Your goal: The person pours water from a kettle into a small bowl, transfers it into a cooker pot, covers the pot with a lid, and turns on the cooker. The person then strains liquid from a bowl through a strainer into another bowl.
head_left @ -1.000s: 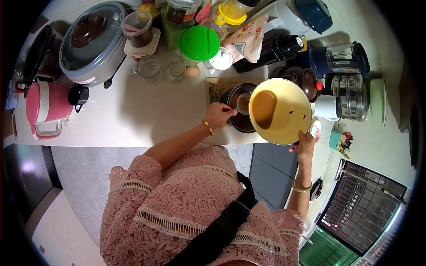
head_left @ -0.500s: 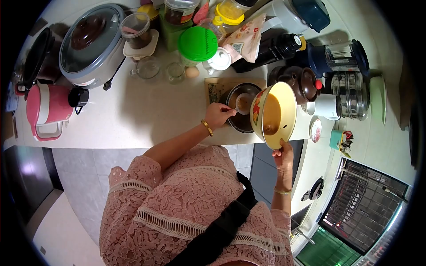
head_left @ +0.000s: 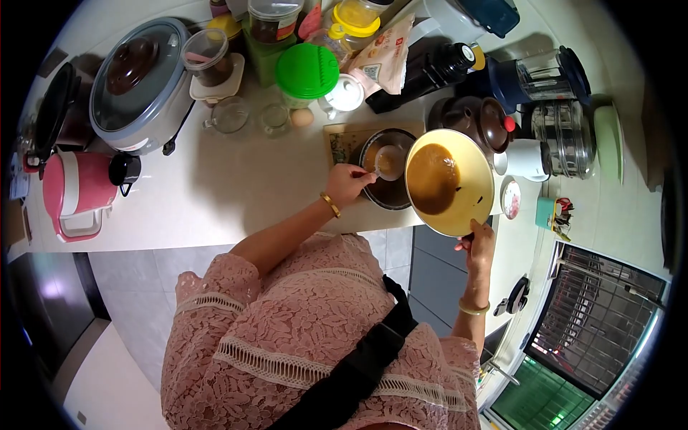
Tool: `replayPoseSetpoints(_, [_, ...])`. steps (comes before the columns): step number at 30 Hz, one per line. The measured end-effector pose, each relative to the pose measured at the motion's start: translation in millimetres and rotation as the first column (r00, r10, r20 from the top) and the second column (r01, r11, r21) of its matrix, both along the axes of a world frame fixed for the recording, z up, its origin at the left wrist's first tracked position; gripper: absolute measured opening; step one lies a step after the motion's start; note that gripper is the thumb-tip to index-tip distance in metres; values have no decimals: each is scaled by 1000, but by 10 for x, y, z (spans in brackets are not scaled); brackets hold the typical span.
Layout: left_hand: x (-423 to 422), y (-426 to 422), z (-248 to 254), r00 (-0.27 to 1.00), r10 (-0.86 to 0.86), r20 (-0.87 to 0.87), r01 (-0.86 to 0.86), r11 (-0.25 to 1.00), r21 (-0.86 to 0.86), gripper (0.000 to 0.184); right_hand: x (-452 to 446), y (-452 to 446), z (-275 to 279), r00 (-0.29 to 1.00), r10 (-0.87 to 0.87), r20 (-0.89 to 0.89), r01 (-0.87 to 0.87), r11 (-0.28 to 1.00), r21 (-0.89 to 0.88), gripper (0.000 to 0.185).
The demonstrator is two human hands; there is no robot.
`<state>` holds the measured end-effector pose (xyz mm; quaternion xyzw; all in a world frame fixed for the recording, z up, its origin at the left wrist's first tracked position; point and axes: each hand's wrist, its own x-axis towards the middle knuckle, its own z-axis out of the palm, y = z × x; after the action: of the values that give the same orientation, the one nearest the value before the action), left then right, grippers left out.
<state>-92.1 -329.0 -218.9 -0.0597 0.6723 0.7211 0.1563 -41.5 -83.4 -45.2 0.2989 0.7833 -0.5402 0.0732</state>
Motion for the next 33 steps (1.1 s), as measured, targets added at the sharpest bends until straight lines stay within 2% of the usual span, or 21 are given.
replayPoseSetpoints(1, [3, 2, 0, 1000, -1, -1, 1, 1000, 1, 21, 9, 12, -28, 1000, -1, -1, 1, 1000, 1, 27])
replayPoseSetpoints(3, [1, 8, -1, 1000, 11, 8, -11, 1000, 24, 21, 27, 44, -149, 998, -40, 47, 48, 981, -187, 26])
replayPoseSetpoints(4, [-1, 10, 1, 1000, 13, 6, -13, 1000, 25, 21, 44, 29, -192, 998, -39, 46, 46, 981, -186, 26])
replayPoseSetpoints(6, [-3, 1, 1, 1000, -2, 25, 3, 999, -34, 20, 83, -40, -280, 996, -81, 47, 91, 948, -305, 26])
replayPoseSetpoints(8, [9, -13, 37, 1000, 12, 14, -11, 999, -46, 19, 75, -112, -308, 997, -76, 24, 80, 948, -309, 27])
replayPoseSetpoints(10, [14, -9, 27, 1000, 19, 1, -19, 998, -56, 18, 38, -207, -253, 992, -118, -40, 110, 980, -166, 27])
replayPoseSetpoints(11, [13, 3, -10, 1000, 16, -4, -17, 999, -39, 18, 28, -203, -228, 992, -121, -40, 113, 980, -166, 27])
replayPoseSetpoints(13, [8, 14, -38, 1000, 11, -10, -12, 1000, -22, 18, 8, -157, -171, 997, -33, -65, 32, 999, -26, 28])
replayPoseSetpoints(18, [4, 14, -31, 999, 0, 37, 0, 1000, -10, 20, -11, -87, -65, 997, 15, -79, -12, 999, 35, 30])
replayPoseSetpoints(20, [5, 0, 24, 999, -1, 44, 1, 1000, -5, 20, -40, -131, 27, 999, 32, -26, -28, 988, 154, 29])
replayPoseSetpoints(33, [14, -49, 170, 999, 23, 40, -20, 998, -55, 27, -213, -135, 153, 997, 62, -36, -50, 963, 264, 30])
